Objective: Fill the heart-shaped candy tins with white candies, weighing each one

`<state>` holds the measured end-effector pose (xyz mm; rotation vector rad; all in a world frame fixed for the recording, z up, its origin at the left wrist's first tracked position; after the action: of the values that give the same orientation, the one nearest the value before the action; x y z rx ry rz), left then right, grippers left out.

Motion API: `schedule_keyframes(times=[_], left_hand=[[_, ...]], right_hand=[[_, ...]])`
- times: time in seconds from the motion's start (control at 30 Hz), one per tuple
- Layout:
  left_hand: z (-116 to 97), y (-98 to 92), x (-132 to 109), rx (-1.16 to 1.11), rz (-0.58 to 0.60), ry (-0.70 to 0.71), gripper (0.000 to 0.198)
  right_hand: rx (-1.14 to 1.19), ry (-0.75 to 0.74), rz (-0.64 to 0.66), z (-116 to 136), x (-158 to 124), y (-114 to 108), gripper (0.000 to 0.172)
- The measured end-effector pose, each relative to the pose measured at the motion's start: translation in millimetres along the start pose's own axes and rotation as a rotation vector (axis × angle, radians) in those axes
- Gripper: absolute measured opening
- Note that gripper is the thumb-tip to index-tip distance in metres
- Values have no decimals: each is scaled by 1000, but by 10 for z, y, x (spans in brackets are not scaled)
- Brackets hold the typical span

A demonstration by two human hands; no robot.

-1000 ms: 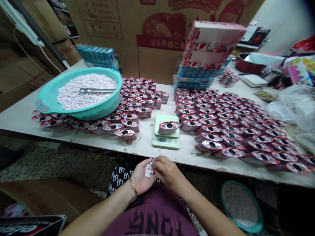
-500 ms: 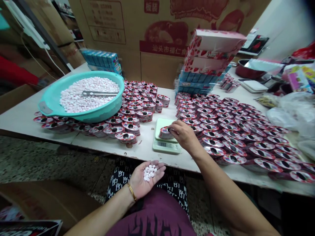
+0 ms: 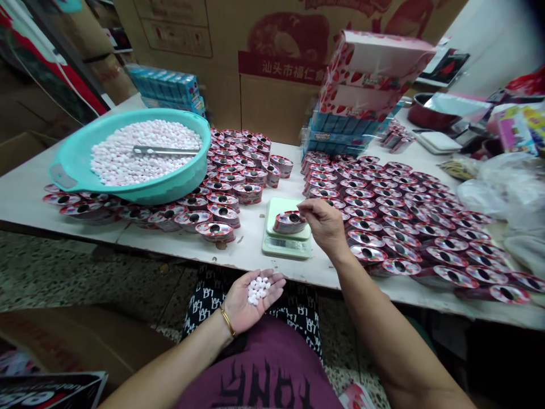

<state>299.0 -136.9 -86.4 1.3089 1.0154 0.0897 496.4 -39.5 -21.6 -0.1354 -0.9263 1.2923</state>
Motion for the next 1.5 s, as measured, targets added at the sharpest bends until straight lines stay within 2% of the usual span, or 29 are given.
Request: schedule_keyframes(times=[0.17, 0.3, 0.47, 0.6, 0.7, 0.83, 0.93, 1.13, 1.27, 1.4, 1.5], left_hand=[[-31, -9, -10, -8, -20, 14, 22], [-47, 7, -21, -13, -33, 20, 22], [-51, 22, -24, -6, -38, 22, 22], [-53, 20, -22, 6, -37, 25, 22], [-63, 11, -30, 10, -41, 37, 21], [-67, 3, -41, 12, -49, 43, 21], [-59, 1, -33, 16, -53, 29, 21], [-58, -17, 7, 28, -33, 24, 27], [-77, -30, 17, 20, -34, 30, 32], [-93, -24, 15, 16, -50, 32, 33], [-103, -17, 13, 20, -82, 28, 32]], right_hand=[[-186, -4, -22, -18, -29, -143, 16], [-355, -74, 105, 54, -31, -142, 15], [-311, -130, 120, 206, 33, -37, 21], [-416, -253, 335, 222, 32, 44, 27], [-522, -213, 307, 162, -1, -15, 29], [-438, -122, 150, 95, -74, -225, 32], [-309, -49, 58, 69, -156, -347, 28], [-196, 39, 11, 0, -252, -364, 21], [-217, 19, 44, -8, -203, -316, 30], [-234, -26, 186, -13, -155, -178, 50], [-242, -31, 293, -45, -119, -36, 52]])
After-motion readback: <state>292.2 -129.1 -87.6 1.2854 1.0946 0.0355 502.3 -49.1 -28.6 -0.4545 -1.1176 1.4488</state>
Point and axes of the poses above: each hand's wrist, its own x-axis towards the middle knuckle, its own y-axis out of the palm, z = x × y, the point moved 1 cm from there along x, towards the middle knuckle, and after that the axes turned 3 degrees about y, right-handed, at the moved point
